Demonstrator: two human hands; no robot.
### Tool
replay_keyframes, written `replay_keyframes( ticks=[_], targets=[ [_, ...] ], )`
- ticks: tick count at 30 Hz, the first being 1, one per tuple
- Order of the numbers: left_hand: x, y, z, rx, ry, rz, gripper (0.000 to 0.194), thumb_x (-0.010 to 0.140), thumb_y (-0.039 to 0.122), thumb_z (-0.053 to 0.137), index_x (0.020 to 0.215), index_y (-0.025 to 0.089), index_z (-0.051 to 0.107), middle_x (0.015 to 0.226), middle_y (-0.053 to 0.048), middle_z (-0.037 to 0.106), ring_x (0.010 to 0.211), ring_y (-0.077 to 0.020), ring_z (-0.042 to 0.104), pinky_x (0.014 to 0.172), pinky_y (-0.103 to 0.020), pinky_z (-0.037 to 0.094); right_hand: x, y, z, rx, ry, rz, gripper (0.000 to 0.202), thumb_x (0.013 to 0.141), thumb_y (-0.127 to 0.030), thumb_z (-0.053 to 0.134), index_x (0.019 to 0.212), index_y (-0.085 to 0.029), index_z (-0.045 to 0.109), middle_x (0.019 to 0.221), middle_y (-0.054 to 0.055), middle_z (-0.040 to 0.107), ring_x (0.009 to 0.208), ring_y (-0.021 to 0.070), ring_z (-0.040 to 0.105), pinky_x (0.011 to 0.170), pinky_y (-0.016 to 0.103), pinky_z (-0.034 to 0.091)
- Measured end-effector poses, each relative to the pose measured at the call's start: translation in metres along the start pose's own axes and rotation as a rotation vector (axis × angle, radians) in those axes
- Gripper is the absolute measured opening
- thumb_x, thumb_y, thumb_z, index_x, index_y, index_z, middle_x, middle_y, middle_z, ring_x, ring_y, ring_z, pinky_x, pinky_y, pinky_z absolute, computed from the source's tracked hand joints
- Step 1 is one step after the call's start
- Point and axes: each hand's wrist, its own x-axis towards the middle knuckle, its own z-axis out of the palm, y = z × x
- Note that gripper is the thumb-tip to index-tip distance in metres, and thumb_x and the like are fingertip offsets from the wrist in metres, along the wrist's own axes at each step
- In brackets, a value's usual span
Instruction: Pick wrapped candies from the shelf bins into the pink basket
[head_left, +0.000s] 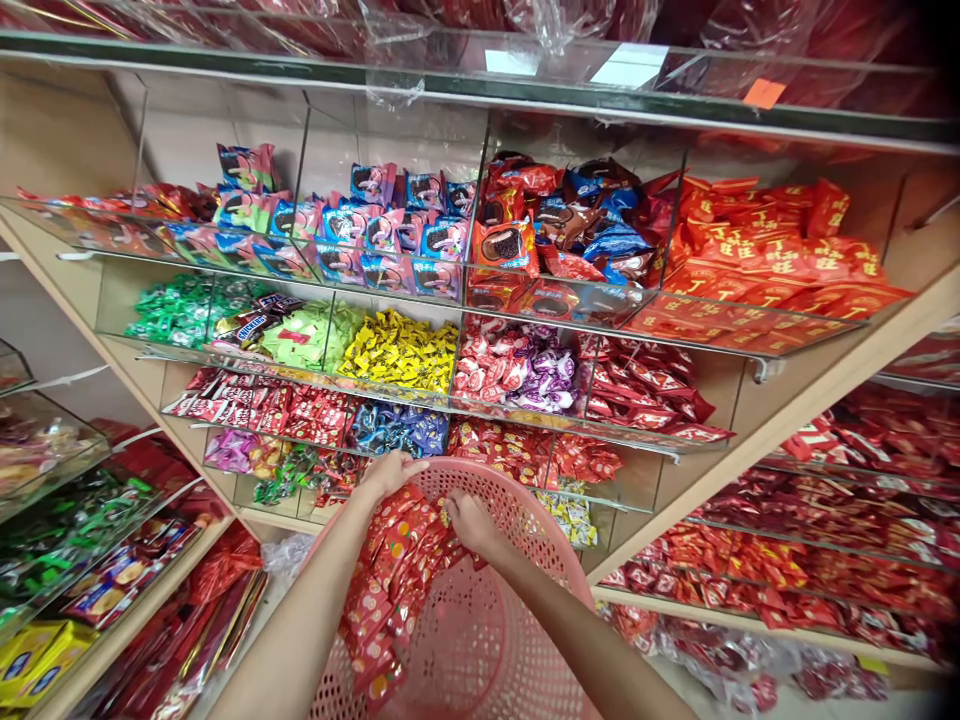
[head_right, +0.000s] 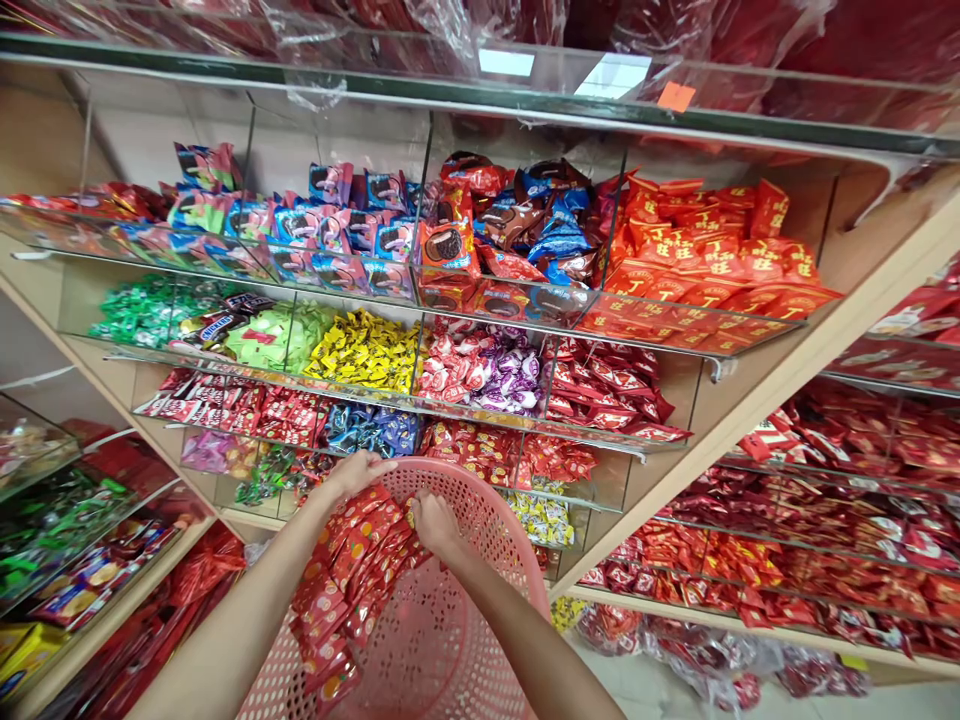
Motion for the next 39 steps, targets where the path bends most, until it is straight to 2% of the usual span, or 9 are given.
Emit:
replay_keyframes(
  ticks=[3, 8, 12, 18, 24, 30, 35, 39],
  targets=[
    [-0.001, 0.001, -0.001, 0.0, -0.006, 0.004, 0.054, 0.068, 0.072, 0.038, 0.059, 0.02, 0.053, 0.055, 0.002, 0.051, 0.052, -0.012, 0.046, 0.051, -0.021, 0.027, 0.004, 0.001, -0.01, -0.004, 0.033, -0.013, 0.025, 0.09, -0.029, 0.036, 0.086, -0.018, 0.058, 0.08, 0.006, 0.065, 0.074, 0.0158, 0.058, 0.062, 0.023, 0.032],
    [-0.001, 0.002, -0.003, 0.009, -0.022, 0.001, 0.055, 0.068, 0.073, 0.038, 0.056, 0.02, 0.05, 0.053, 0.002, 0.049, 0.052, -0.012, 0.046, 0.052, -0.022, 0.027, 0.028, 0.016, -0.053, 0.008, 0.246, -0.077, 0.024, 0.089, -0.027, 0.035, 0.096, -0.019, 0.057, 0.08, 0.005, 0.063, 0.071, 0.015, 0.055, 0.063, 0.022, 0.032],
    [-0.001, 0.001, -0.003, 0.015, -0.017, 0.009, 0.054, 0.069, 0.072, 0.038, 0.058, 0.021, 0.051, 0.054, 0.002, 0.049, 0.053, -0.0127, 0.046, 0.053, -0.022, 0.028, 0.056, 0.039, -0.075, 0.042, 0.171, -0.107, 0.02, 0.081, -0.017, 0.045, 0.095, -0.02, 0.059, 0.082, 0.004, 0.063, 0.073, 0.0138, 0.053, 0.062, 0.021, 0.032],
    [0.001, -0.002, 0.0, 0.004, -0.002, 0.014, 0.057, 0.067, 0.074, 0.037, 0.059, 0.02, 0.053, 0.057, 0.002, 0.051, 0.053, -0.0127, 0.046, 0.053, -0.022, 0.028, 0.084, 0.058, -0.069, 0.084, 0.053, -0.091, 0.005, 0.07, -0.02, 0.057, 0.072, -0.016, 0.059, 0.061, -0.001, 0.055, 0.059, 0.0103, 0.046, 0.056, 0.019, 0.031],
    [0.003, -0.004, 0.001, -0.016, 0.01, 0.016, 0.056, 0.067, 0.073, 0.039, 0.058, 0.02, 0.053, 0.055, 0.002, 0.05, 0.053, -0.0124, 0.047, 0.053, -0.021, 0.027, 0.097, 0.064, -0.064, 0.129, 0.014, -0.038, 0.018, 0.061, -0.028, 0.062, 0.055, -0.015, 0.052, 0.049, -0.007, 0.041, 0.05, 0.0066, 0.035, 0.051, 0.019, 0.029],
    [0.005, -0.007, 0.003, -0.014, 0.011, 0.016, 0.055, 0.068, 0.072, 0.04, 0.06, 0.02, 0.054, 0.056, 0.001, 0.052, 0.055, -0.0131, 0.048, 0.054, -0.021, 0.028, 0.096, 0.068, -0.062, 0.181, 0.025, 0.023, 0.025, 0.058, -0.027, 0.061, 0.042, -0.015, 0.045, 0.042, -0.007, 0.034, 0.046, 0.006, 0.033, 0.048, 0.019, 0.028],
    [0.004, -0.007, 0.003, -0.011, 0.012, 0.013, 0.054, 0.068, 0.072, 0.041, 0.061, 0.02, 0.054, 0.058, 0.001, 0.054, 0.057, -0.0135, 0.05, 0.054, -0.021, 0.029, 0.082, 0.068, -0.065, 0.264, 0.088, 0.019, 0.017, 0.062, -0.027, 0.059, 0.051, -0.015, 0.057, 0.049, -0.002, 0.051, 0.05, 0.0099, 0.046, 0.05, 0.02, 0.035],
    [0.004, -0.007, 0.003, -0.002, 0.01, 0.02, 0.053, 0.069, 0.071, 0.04, 0.061, 0.02, 0.054, 0.057, 0.001, 0.053, 0.056, -0.0133, 0.05, 0.053, -0.021, 0.029, 0.065, 0.061, -0.078, 0.304, 0.218, 0.001, 0.018, 0.067, -0.03, 0.057, 0.064, -0.014, 0.064, 0.063, 0.004, 0.063, 0.061, 0.015, 0.056, 0.058, 0.024, 0.041]
  ],
)
